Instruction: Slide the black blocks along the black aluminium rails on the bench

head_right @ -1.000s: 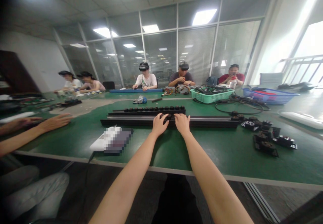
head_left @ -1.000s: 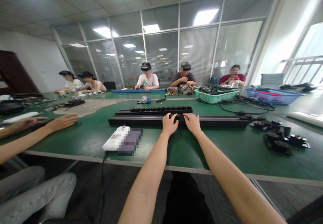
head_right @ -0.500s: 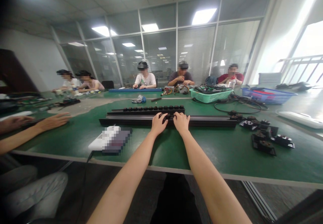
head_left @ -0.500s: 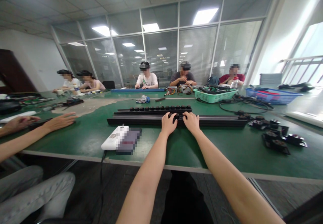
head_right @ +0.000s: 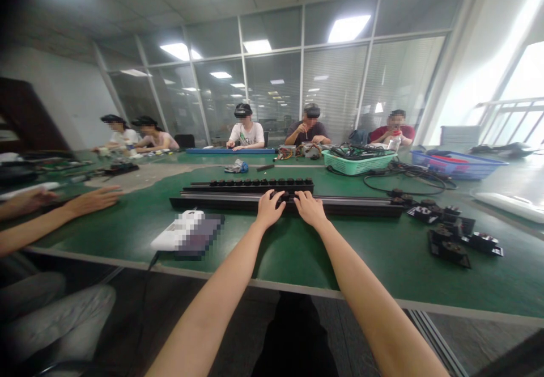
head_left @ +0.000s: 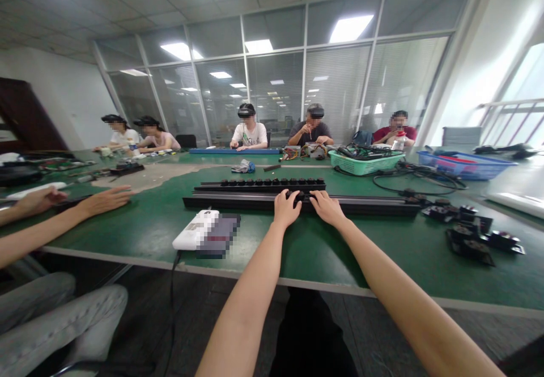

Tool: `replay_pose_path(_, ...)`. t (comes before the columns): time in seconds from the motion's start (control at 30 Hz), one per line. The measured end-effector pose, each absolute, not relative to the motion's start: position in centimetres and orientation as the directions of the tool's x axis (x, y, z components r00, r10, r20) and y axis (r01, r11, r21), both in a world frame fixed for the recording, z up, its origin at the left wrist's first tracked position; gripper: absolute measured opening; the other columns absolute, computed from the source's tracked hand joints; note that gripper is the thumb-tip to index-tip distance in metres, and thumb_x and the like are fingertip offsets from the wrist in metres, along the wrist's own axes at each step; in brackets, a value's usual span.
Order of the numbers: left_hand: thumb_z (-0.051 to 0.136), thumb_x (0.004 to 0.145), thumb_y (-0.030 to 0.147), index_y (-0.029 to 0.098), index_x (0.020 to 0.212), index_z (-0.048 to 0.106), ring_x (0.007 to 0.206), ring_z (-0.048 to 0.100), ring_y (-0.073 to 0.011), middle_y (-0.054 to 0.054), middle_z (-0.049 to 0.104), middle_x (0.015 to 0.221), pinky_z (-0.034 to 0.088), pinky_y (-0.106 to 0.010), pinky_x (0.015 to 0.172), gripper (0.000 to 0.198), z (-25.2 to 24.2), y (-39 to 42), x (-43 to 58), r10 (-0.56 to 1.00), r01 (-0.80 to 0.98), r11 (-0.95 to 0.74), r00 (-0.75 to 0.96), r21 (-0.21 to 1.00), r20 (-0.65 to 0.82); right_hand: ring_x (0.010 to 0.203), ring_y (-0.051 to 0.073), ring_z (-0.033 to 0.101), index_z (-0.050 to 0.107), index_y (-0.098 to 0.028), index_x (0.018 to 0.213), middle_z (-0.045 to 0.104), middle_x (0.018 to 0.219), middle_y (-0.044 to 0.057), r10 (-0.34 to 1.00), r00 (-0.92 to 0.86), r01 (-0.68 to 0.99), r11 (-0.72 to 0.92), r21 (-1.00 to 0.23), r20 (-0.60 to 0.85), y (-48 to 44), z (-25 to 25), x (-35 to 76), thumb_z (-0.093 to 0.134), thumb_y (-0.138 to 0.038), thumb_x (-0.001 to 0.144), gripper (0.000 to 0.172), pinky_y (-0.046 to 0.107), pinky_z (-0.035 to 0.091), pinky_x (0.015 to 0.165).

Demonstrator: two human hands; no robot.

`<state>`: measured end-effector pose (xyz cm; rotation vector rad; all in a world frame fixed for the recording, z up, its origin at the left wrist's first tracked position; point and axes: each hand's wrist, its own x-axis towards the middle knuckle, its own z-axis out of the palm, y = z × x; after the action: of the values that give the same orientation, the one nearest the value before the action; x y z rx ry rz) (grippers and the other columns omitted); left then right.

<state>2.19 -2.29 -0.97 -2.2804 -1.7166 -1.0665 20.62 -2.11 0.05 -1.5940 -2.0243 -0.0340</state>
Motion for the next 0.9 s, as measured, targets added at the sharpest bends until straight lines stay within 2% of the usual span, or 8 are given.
replay_pose_path(0.1, 0.061, 0.100, 0.034, 0.027, 0.142, 0.063, 0.143, 0.048, -0.0293, -0.013, 0.054, 0.150, 0.035, -0.047, 0.123, 0.043, -1.0, -2.2, 2.3, 0.802, 0.876, -0.364, 0.121, 0.317, 0.585, 0.127, 0.030, 0.062, 0.052, -0.023, 0.151, 0.058, 0.147, 0.016, 0.883, -0.132, 0.925, 0.272, -0.264, 0.450, -2.6, -0.5, 20.3, 0.034, -0.042, 0.110, 0.049, 0.049, 0.044, 0.108)
replay_pose_path(0.23, 0.061, 0.100, 0.032, 0.024, 0.143, 0.064, 0.144, 0.048, -0.0296, -0.015, 0.054, 0.150, 0.035, -0.045, 0.124, 0.044, -1.0, -2.1, 2.4, 0.797, 0.873, -0.374, 0.130, 0.313, 0.590, 0.128, 0.031, 0.060, 0.054, -0.024, 0.151, 0.063, 0.142, 0.016, 0.873, -0.107, 0.938, 0.248, -0.243, 0.476, -2.7, -0.7, 19.9, 0.029, -0.037, 0.111, 0.050, 0.050, 0.039, 0.112)
replay_pose_path(0.37, 0.062, 0.099, 0.031, 0.023, 0.143, 0.064, 0.144, 0.049, -0.0298, -0.015, 0.054, 0.150, 0.035, -0.045, 0.123, 0.045, -0.9, -2.2, 2.4, 0.799, 0.873, -0.374, 0.131, 0.313, 0.587, 0.136, 0.035, 0.053, 0.052, -0.021, 0.156, 0.057, 0.152, 0.018, 0.863, -0.081, 0.955, 0.211, -0.209, 0.498, -2.8, -1.0, 19.4, 0.032, -0.040, 0.110, 0.053, 0.058, 0.028, 0.121)
replay_pose_path(0.47, 0.062, 0.099, 0.031, 0.023, 0.143, 0.064, 0.144, 0.048, -0.0294, -0.015, 0.053, 0.150, 0.035, -0.044, 0.123, 0.044, -0.9, -2.3, 2.3, 0.802, 0.874, -0.371, 0.132, 0.314, 0.582, 0.141, 0.038, 0.047, 0.049, -0.019, 0.158, 0.053, 0.156, 0.019, 0.856, -0.066, 0.964, 0.188, -0.189, 0.513, -2.9, -1.2, 18.9, 0.033, -0.041, 0.109, 0.055, 0.064, 0.023, 0.122)
replay_pose_path(0.73, 0.062, 0.099, 0.032, 0.027, 0.142, 0.063, 0.144, 0.048, -0.0285, -0.012, 0.053, 0.151, 0.035, -0.046, 0.123, 0.044, -0.9, -2.3, 2.4, 0.805, 0.877, -0.364, 0.128, 0.312, 0.580, 0.142, 0.032, 0.052, 0.040, -0.010, 0.162, 0.049, 0.158, 0.027, 0.858, -0.114, 0.958, 0.229, -0.174, 0.500, -2.3, -1.5, 19.0, 0.028, -0.033, 0.110, 0.059, 0.054, 0.024, 0.125)
replay_pose_path(0.9, 0.062, 0.100, 0.033, 0.025, 0.143, 0.063, 0.144, 0.048, -0.0289, -0.014, 0.053, 0.151, 0.034, -0.045, 0.124, 0.044, -1.0, -2.3, 2.4, 0.803, 0.878, -0.365, 0.129, 0.309, 0.582, 0.143, 0.030, 0.052, 0.046, -0.010, 0.159, 0.053, 0.154, 0.025, 0.854, -0.102, 0.954, 0.229, -0.192, 0.510, -1.8, -1.5, 19.3, 0.031, -0.031, 0.110, 0.056, 0.050, 0.027, 0.125)
